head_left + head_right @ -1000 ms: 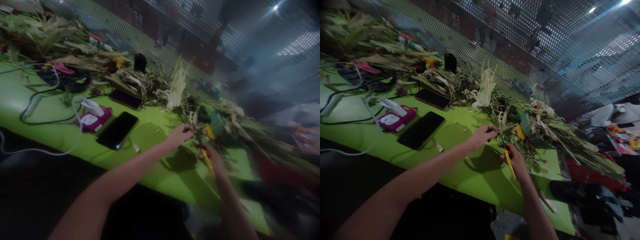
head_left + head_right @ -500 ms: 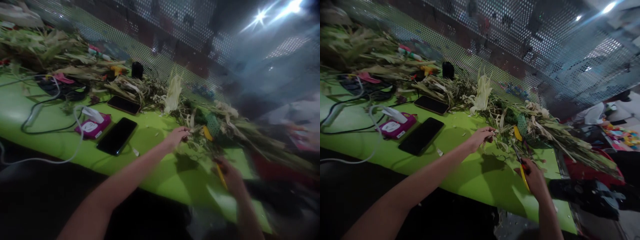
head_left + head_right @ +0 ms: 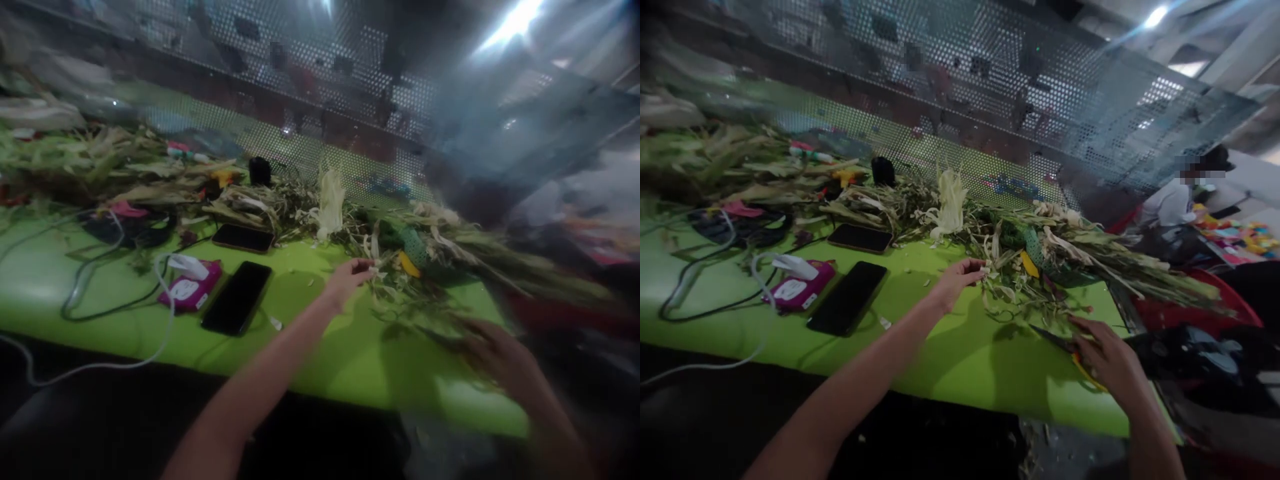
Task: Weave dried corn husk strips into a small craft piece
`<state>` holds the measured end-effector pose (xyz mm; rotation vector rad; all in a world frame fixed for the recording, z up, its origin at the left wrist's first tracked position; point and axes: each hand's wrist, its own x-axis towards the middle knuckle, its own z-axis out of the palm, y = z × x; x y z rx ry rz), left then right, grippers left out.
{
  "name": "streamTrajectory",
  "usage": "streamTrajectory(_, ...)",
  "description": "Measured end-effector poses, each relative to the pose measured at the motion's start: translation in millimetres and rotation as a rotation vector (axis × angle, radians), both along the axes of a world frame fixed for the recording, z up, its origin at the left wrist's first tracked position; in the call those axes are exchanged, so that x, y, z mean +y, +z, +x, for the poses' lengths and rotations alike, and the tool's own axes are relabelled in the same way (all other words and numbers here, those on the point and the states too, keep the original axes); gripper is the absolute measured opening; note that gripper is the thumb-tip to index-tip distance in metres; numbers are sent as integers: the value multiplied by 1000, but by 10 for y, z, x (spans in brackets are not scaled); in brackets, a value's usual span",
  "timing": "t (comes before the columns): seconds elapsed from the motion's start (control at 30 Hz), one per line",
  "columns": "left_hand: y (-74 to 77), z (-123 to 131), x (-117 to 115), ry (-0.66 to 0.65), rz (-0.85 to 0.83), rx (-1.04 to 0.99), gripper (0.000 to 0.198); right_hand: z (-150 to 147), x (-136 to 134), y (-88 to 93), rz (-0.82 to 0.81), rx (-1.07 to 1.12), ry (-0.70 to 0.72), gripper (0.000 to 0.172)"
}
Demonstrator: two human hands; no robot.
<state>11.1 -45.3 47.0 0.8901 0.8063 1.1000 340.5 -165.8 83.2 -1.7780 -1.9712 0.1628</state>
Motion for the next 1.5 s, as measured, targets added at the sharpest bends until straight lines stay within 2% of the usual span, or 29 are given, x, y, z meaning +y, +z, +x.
streamTrajectory(0.1, -1, 17, -19, 35, -5, -25, 27, -585, 221, 31, -44, 138, 77, 34)
streamTrajectory(0.23, 12, 17, -63, 26, 41, -16, 31, -1313, 582, -42, -66, 326, 174, 36)
streamTrajectory(0.37, 37, -12, -85, -6, 45, -3, 35, -1642, 769, -166, 40, 370, 132, 26)
streamTrajectory(0.47, 88, -44, -88, -35, 91, 97, 32, -1649, 775, -243, 117, 343, 103, 20)
streamTrajectory(0.63, 138, -85, -80, -26, 278, 338, 25, -1584, 733, -291, 150, 333, 121, 16)
streamTrajectory(0.77, 72, -52, -83, -18, 193, 215, 21, -1629, 704, -321, 154, 485, 164, 19)
streamTrajectory(0.9, 7, 25, -120, -38, -50, -60, 31, -1696, 673, -329, 42, 672, 188, 23)
streamTrajectory(1.0, 3, 51, -144, -35, -127, -151, 35, -1714, 654, -312, -34, 746, 181, 23)
streamTrajectory(1.23, 25, -13, -147, -54, 15, 55, 28, -1646, 635, -275, -33, 712, 111, 19)
streamTrajectory(1.4, 30, 18, -166, -37, -39, -4, 34, -1628, 651, -362, -9, 644, 203, 18)
streamTrajectory(1.5, 57, 13, -175, -55, -8, 65, 32, -1618, 653, -391, 6, 629, 191, 18)
